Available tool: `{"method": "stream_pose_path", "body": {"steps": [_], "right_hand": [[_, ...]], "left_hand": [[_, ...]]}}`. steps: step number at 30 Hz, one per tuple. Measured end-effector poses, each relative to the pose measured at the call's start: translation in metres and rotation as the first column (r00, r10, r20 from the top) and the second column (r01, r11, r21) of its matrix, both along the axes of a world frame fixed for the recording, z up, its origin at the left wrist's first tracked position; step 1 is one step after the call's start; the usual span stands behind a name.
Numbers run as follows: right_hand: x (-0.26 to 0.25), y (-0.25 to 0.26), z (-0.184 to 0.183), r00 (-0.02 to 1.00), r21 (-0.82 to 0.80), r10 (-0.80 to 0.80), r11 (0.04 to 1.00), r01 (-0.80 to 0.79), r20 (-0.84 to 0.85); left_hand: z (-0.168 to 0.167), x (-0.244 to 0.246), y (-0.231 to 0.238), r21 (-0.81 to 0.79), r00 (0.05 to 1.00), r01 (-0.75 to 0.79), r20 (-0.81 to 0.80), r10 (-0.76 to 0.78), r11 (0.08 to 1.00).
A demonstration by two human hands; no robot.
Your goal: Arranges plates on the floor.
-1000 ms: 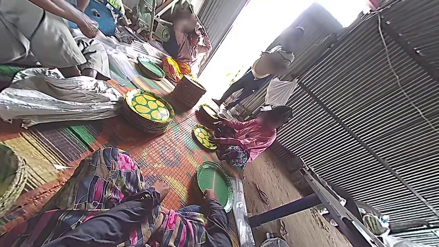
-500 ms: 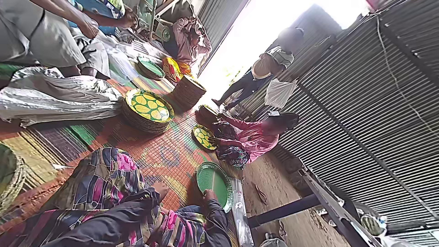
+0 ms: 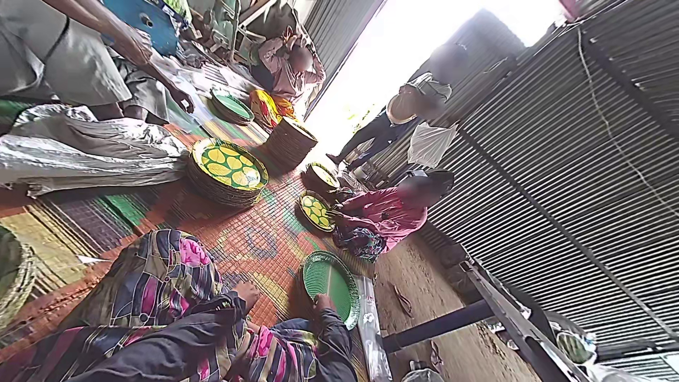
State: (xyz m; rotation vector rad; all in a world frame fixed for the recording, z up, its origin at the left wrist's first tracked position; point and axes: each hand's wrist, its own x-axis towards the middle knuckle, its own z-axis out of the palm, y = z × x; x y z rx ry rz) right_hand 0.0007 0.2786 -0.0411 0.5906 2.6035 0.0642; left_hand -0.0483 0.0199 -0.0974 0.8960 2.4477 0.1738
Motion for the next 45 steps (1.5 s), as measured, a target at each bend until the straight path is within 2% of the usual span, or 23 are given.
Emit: {"method": "stream_pose_path", "body": {"steps": [10, 36, 45], "right_hand": [[0.0006, 0.0014, -0.0013, 1.0, -0.001, 0.016, 1.0, -0.016, -0.002], [0.0018, -0.0041, 0.0041, 1.0, 0.006, 0.005, 1.0, -0.005, 0.018], [-0.0007, 0.0041, -0.0051, 1.0, 0.015, 0.005, 1.0, -0.005, -0.002]], "left_hand": [[-0.0091, -0.0033, 0.0024, 0.006, 1.0, -0.001, -0.001, 0.001, 1.0], [-0.0035, -0.002, -0.0003, 0.012, 1.0, 0.006, 0.009, -0.006, 1.0], [-0.0067, -0.0022, 0.0005, 0.013, 1.0, 0.015, -0.005, -0.015, 1.0]]}}
